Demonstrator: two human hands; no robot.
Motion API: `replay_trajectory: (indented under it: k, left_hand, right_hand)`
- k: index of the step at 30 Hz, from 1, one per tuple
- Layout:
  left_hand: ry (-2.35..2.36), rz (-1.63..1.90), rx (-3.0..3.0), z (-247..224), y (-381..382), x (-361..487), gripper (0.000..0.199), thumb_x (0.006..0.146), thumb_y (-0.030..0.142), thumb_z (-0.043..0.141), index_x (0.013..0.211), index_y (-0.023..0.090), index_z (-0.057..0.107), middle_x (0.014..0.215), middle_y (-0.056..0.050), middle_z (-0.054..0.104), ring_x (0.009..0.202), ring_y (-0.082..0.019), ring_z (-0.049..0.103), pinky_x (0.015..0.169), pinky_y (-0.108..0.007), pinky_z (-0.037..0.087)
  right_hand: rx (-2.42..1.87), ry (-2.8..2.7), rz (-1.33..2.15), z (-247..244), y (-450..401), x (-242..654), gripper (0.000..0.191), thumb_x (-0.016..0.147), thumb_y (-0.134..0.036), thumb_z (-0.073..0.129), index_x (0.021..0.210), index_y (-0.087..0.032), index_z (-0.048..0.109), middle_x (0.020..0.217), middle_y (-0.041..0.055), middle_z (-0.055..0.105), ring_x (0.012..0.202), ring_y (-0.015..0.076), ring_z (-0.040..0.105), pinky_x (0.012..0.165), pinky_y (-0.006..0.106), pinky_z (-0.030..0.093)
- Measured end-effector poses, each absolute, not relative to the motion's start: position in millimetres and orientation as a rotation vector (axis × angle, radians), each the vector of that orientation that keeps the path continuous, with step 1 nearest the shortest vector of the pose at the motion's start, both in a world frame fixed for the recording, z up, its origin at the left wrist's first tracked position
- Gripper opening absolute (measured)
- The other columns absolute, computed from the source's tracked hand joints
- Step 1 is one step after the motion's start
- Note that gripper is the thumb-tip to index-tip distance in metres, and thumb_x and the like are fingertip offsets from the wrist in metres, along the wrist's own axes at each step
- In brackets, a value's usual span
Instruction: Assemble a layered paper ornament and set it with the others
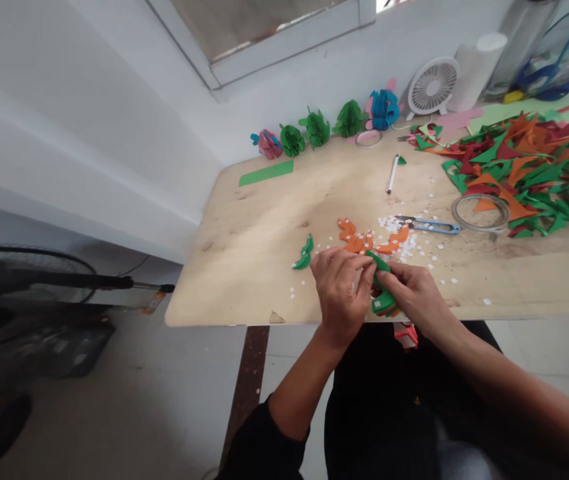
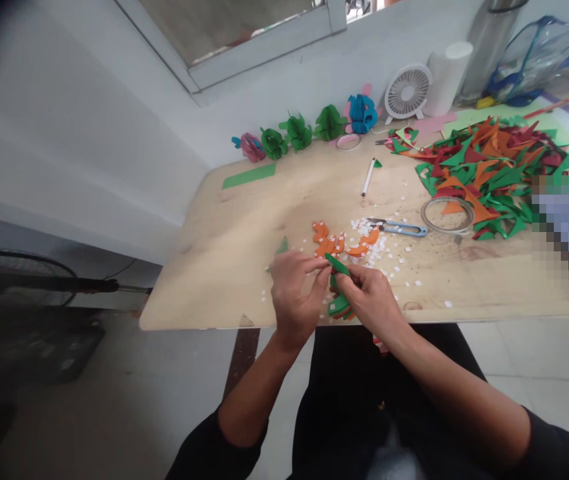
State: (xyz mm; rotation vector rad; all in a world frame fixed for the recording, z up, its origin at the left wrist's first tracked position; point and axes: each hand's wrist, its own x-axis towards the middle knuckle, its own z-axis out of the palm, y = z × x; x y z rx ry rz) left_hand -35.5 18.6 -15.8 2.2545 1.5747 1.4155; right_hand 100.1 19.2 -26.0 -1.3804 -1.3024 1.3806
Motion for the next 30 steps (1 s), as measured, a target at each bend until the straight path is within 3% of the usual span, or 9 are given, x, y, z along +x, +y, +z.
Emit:
replay_trajectory:
  k: [8, 13, 21, 26, 30]
  left_hand:
    - [1.628, 1.258, 2.277, -9.9, 24.0, -33.5, 0.007, 0.082, 0.015, 0.061, 0.078, 0.019, 0.058, 0.076, -0.002, 0.065, 0.086, -0.022, 0.056, 0.083, -0.038, 0.041]
    - [1.579, 1.182, 2.521, -13.8, 25.3, -34.2, 0.011, 0.088, 0.016, 0.052, 0.077, 0.019, 0.056, 0.075, -0.004, 0.063, 0.085, -0.022, 0.056, 0.086, -0.04, 0.039]
    - [1.566, 1.403, 2.29, -16.5, 21.0, -37.2, 0.003, 0.087, 0.02, 0.057, 0.089, 0.02, 0.059, 0.083, -0.003, 0.066, 0.087, -0.019, 0.057, 0.086, -0.037, 0.042]
    - [1.596, 1.384, 2.239, -12.7, 22.0, -29.9, 0.004, 0.086, 0.02, 0.06, 0.082, 0.02, 0.061, 0.078, -0.002, 0.067, 0.086, -0.02, 0.056, 0.085, -0.038, 0.042]
    - [1.6, 1.322, 2.234, -9.2, 24.9, -30.2, 0.009, 0.084, 0.018, 0.062, 0.076, 0.019, 0.058, 0.074, -0.001, 0.064, 0.084, -0.02, 0.055, 0.082, -0.037, 0.041]
  right_hand:
    - [-1.397, -1.303, 1.403, -22.3, 18.0, 101.0, 0.027, 0.08, -0.036, 0.053, 0.069, -0.015, 0.066, 0.061, 0.0004, 0.061, 0.053, 0.0119, 0.055, 0.049, 0.022, 0.046]
    - [-1.338, -1.228, 1.433, -24.1, 18.4, 100.7, 0.025, 0.078, -0.035, 0.056, 0.066, -0.015, 0.064, 0.057, -0.0014, 0.058, 0.05, 0.0098, 0.052, 0.046, 0.02, 0.041]
    - [-1.339, -1.079, 1.565, -23.4, 17.5, 99.2, 0.031, 0.077, -0.042, 0.058, 0.085, -0.014, 0.069, 0.065, 0.0014, 0.064, 0.049, 0.0121, 0.06, 0.043, 0.021, 0.05]
    - [-1.352, -1.305, 1.374, -27.3, 17.9, 100.7, 0.025, 0.081, -0.036, 0.055, 0.072, -0.016, 0.066, 0.064, 0.001, 0.063, 0.055, 0.0127, 0.061, 0.049, 0.021, 0.054]
    - [-1.372, -1.292, 1.42, -28.1, 15.7, 100.6, 0.023, 0.08, -0.034, 0.055, 0.07, -0.016, 0.065, 0.061, -0.0006, 0.06, 0.049, 0.0118, 0.058, 0.044, 0.022, 0.054]
